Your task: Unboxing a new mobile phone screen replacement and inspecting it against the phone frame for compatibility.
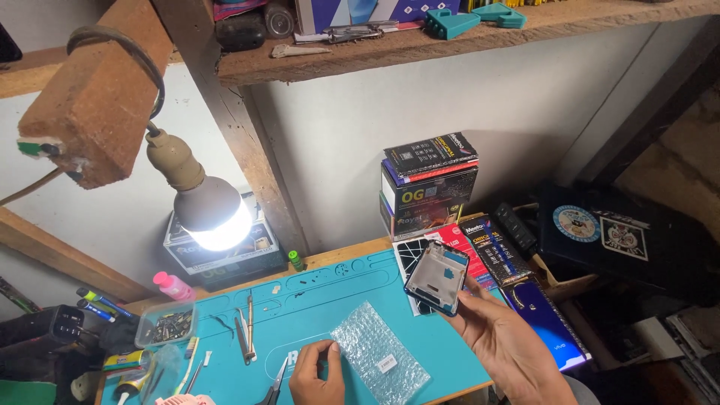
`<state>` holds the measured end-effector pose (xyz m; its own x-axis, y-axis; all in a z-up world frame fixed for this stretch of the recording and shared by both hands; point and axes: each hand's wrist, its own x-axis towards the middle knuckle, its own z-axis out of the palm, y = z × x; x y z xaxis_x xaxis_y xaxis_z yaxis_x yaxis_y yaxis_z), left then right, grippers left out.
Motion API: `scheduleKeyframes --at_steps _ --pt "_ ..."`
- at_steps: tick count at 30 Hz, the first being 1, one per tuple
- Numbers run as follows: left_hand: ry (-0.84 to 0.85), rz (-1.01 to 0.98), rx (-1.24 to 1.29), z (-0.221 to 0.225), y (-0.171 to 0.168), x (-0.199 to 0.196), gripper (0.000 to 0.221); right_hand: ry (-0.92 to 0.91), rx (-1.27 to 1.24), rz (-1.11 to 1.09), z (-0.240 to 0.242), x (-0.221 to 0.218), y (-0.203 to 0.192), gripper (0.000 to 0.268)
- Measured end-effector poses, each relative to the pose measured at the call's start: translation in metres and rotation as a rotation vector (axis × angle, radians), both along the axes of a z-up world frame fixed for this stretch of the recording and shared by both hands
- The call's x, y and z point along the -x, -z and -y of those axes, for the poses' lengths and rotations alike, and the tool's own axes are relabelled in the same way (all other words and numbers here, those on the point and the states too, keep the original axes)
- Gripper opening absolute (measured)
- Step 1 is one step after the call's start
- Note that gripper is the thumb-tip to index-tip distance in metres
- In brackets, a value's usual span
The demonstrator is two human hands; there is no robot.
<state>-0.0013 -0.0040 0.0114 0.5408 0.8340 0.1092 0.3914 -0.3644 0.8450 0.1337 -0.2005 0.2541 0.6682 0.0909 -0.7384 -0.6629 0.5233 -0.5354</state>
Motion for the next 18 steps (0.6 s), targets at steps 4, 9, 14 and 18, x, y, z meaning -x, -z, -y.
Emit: scheduleKeyframes --at_steps 4,9,14,18 --pt "-0.002 0.010 0.007 0.000 0.000 0.000 0.017 0.014 0.010 -0.047 -0.002 0.001 -0.012 0.030" --pt "0.011 0.016 -0.002 -0.002 0.002 0.002 0.017 0.036 -0.001 -0.104 -0.004 0.005 -0.022 0.036" --pt "0.060 0.043 0.001 -0.004 0.003 0.005 0.015 -0.062 0.040 -0.002 0.001 0.008 0.001 0.050" --pt "0.163 0.062 -0.040 0.001 -0.013 0.007 0.040 -0.268 0.141 0.207 0.005 0.005 0.042 0.068"
